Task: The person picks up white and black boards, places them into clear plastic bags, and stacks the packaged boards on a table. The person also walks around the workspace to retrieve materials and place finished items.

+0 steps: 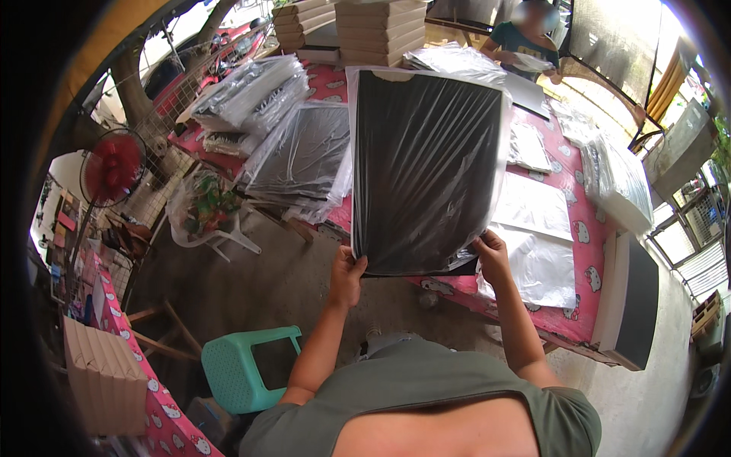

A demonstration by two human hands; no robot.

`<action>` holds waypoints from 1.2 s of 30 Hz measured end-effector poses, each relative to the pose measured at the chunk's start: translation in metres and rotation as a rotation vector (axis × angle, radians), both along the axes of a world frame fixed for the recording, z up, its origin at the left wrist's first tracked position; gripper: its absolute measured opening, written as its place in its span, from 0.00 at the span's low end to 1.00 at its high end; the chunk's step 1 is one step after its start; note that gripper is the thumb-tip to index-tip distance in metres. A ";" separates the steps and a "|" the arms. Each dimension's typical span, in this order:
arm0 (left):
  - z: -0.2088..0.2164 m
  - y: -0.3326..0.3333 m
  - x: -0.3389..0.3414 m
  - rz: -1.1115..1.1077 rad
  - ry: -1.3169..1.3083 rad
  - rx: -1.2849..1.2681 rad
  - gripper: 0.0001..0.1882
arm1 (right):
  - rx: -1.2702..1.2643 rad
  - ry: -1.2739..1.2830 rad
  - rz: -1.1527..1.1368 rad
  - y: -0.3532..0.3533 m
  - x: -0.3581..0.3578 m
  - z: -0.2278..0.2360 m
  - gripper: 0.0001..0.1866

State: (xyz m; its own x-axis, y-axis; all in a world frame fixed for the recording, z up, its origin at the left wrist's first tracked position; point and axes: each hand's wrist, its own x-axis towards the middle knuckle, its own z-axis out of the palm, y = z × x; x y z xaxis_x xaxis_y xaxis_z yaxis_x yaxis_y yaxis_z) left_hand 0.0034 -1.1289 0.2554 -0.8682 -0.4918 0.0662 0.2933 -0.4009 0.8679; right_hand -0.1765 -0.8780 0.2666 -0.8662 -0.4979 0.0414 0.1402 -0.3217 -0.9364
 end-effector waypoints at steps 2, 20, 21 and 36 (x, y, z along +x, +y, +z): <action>0.025 0.012 -0.001 0.060 0.041 -0.016 0.08 | -0.086 -0.110 0.014 -0.003 0.003 0.007 0.13; 0.238 0.192 0.018 0.635 0.499 -1.564 0.18 | -0.231 -0.735 0.602 -0.162 0.154 -0.056 0.14; 0.238 0.194 0.019 0.650 0.480 -1.548 0.19 | -0.218 -0.748 0.608 -0.159 0.166 -0.067 0.14; 0.236 0.235 0.026 0.602 0.199 -1.518 0.32 | -0.127 -0.791 0.638 -0.109 0.234 -0.111 0.14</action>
